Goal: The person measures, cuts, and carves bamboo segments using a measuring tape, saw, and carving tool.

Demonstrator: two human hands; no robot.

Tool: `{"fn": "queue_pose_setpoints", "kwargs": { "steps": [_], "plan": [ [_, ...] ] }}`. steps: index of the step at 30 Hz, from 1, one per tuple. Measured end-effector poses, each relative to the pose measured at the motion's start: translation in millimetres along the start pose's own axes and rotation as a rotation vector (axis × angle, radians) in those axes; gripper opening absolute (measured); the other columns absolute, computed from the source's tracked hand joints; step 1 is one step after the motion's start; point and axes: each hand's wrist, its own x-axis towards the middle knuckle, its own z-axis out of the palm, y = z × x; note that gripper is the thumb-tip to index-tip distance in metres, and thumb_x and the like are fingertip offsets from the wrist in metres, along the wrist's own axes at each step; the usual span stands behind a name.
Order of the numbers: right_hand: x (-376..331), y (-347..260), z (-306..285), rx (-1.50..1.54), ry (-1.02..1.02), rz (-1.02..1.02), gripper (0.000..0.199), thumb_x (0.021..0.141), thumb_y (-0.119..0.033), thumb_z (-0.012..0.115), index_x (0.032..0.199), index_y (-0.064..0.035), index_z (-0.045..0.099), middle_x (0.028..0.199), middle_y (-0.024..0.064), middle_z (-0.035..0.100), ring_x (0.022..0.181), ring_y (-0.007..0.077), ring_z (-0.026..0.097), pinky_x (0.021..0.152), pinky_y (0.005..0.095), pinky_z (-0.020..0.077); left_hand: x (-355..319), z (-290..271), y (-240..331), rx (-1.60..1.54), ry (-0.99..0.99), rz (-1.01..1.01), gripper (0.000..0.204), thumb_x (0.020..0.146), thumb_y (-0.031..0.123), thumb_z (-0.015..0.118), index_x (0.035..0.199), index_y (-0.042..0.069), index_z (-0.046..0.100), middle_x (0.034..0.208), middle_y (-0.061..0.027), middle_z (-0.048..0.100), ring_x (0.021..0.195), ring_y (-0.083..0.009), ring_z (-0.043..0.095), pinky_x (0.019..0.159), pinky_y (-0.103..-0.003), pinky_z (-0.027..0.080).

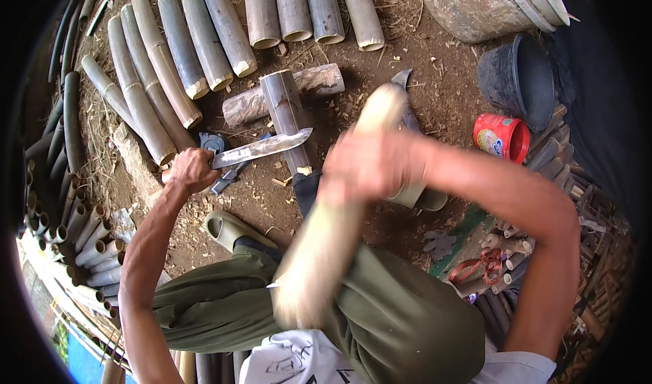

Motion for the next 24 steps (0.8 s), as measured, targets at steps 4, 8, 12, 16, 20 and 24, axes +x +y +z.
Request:
{"fn": "queue_pose_setpoints", "kwargs": {
  "steps": [4, 8, 12, 16, 20, 24],
  "plan": [
    [1.6, 16.7, -40.6, -0.254, -0.492, 0.608, 0.071, 0.058, -0.024, 0.077, 0.122, -0.0065, 0.052, 0.081, 0.0103, 0.056, 0.069, 0.0302, 0.062, 0.056, 0.0381, 0.0540, -0.6, -2.9, -1.5, 0.017, 0.036, -0.004, 0.032, 0.076, 0.039, 0.067, 0.085, 0.008, 0.072, 0.078, -0.0206, 0.069, 0.073, -0.0362, 0.069, 0.073, -0.048, 0.056],
    [31.2, -41.4, -16.0, 0.048, -0.087, 0.197, 0.058, 0.065, -0.022, 0.072, 0.118, -0.0075, 0.053, 0.083, 0.0059, 0.058, 0.065, 0.0228, 0.061, 0.053, 0.0335, 0.0537, -4.0, 7.7, -5.8, 0.012, 0.057, 0.021, 0.035, 0.078, 0.044, 0.068, 0.084, 0.009, 0.072, 0.079, -0.0203, 0.070, 0.073, -0.0362, 0.069, 0.070, -0.048, 0.056],
    [-9.4, 22.1, -22.1, -0.138, -0.249, 0.262, 0.057, 0.066, -0.018, 0.074, 0.118, -0.0089, 0.053, 0.090, 0.0099, 0.061, 0.074, 0.0267, 0.064, 0.061, 0.0340, 0.0550, 4.6, -3.9, 2.9, -0.043, -0.021, -0.064, 0.030, 0.073, 0.033, 0.068, 0.089, 0.008, 0.074, 0.078, -0.0214, 0.069, 0.072, -0.0372, 0.068, 0.072, -0.049, 0.055],
    [10.6, -33.7, -25.1, -0.100, -0.437, 0.574, 0.080, 0.053, -0.025, 0.080, 0.125, -0.0064, 0.051, 0.092, 0.0099, 0.060, 0.069, 0.0260, 0.063, 0.062, 0.0326, 0.0554, 4.4, 0.3, -2.2, -0.026, 0.014, -0.021, 0.031, 0.072, 0.034, 0.065, 0.084, 0.006, 0.071, 0.080, -0.0226, 0.069, 0.075, -0.0381, 0.069, 0.074, -0.048, 0.056],
    [26.3, -32.2, -3.9, -0.052, 0.060, -0.001, 0.042, 0.076, -0.011, 0.062, 0.117, -0.0145, 0.055, 0.087, 0.0030, 0.056, 0.074, 0.0193, 0.062, 0.068, 0.0343, 0.0577, 4.0, 5.1, -4.7, -0.018, 0.035, 0.017, 0.030, 0.073, 0.033, 0.065, 0.084, 0.006, 0.071, 0.079, -0.0219, 0.069, 0.075, -0.0383, 0.069, 0.074, -0.047, 0.056],
    [-12.8, 3.6, -23.1, -0.235, -0.452, 0.583, 0.064, 0.060, -0.027, 0.079, 0.118, -0.0106, 0.055, 0.093, 0.0102, 0.058, 0.080, 0.0256, 0.062, 0.066, 0.0374, 0.0539, 0.4, 2.7, -7.2, -0.006, 0.063, 0.025, 0.025, 0.072, 0.028, 0.066, 0.081, 0.006, 0.070, 0.075, -0.0207, 0.068, 0.070, -0.0363, 0.068, 0.071, -0.048, 0.056]
  ]
}}
